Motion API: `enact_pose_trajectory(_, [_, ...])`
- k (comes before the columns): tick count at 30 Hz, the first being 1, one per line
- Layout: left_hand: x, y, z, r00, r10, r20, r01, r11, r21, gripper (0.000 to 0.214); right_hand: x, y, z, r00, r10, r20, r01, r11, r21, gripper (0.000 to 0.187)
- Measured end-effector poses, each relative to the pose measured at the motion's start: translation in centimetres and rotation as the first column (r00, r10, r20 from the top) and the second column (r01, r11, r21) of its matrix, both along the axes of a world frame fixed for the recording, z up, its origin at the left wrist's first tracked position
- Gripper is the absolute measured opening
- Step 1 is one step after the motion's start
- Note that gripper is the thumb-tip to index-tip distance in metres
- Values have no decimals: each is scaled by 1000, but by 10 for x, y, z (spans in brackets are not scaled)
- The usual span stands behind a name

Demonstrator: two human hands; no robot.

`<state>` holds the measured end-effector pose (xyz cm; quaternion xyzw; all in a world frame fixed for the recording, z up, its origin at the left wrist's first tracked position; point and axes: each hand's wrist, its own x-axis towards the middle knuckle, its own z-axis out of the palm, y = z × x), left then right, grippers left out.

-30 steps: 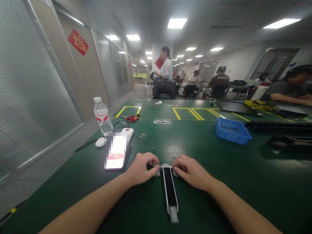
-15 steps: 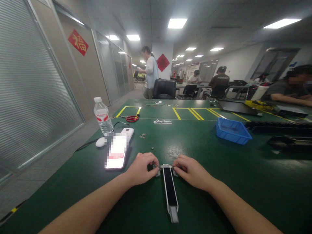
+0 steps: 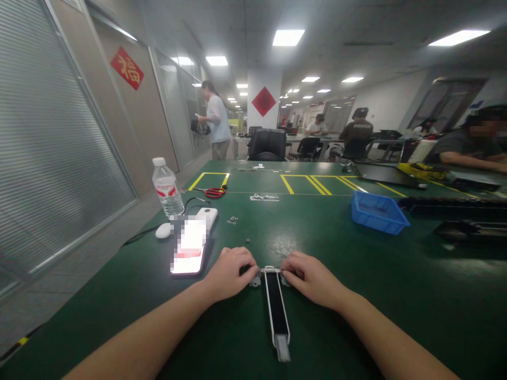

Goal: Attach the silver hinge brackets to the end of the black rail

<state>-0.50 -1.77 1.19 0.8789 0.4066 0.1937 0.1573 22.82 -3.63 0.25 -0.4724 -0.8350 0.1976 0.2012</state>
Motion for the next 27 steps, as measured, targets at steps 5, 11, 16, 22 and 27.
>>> enact_pose_trajectory(5, [-1,-1,-1,999,-21,33,21,1000,-3,5,0,-1,1,1000,1,5,-1,1000,1,11])
enact_pose_trajectory(11, [-1,-1,-1,999,-15,41,16,1000,-14,6,0,-1,0,1000,-4,3,4,1000,5,10])
enact_pose_trajectory(16, [0,-1,0,1000,23,2,-23,999,-31,10,0,0,0,1000,-6,1,6,1000,1,10])
enact_pose_trajectory(22, [0,-1,1,999,-7,-42,7,1000,-11,16,0,-1,1,1000,-11,8,11,1000,-4,11])
enact_pose_trajectory(27, [1,-2,1,998,-26,-49,27,1000,11,14,0,-1,1,1000,-2,1,2,1000,14,10])
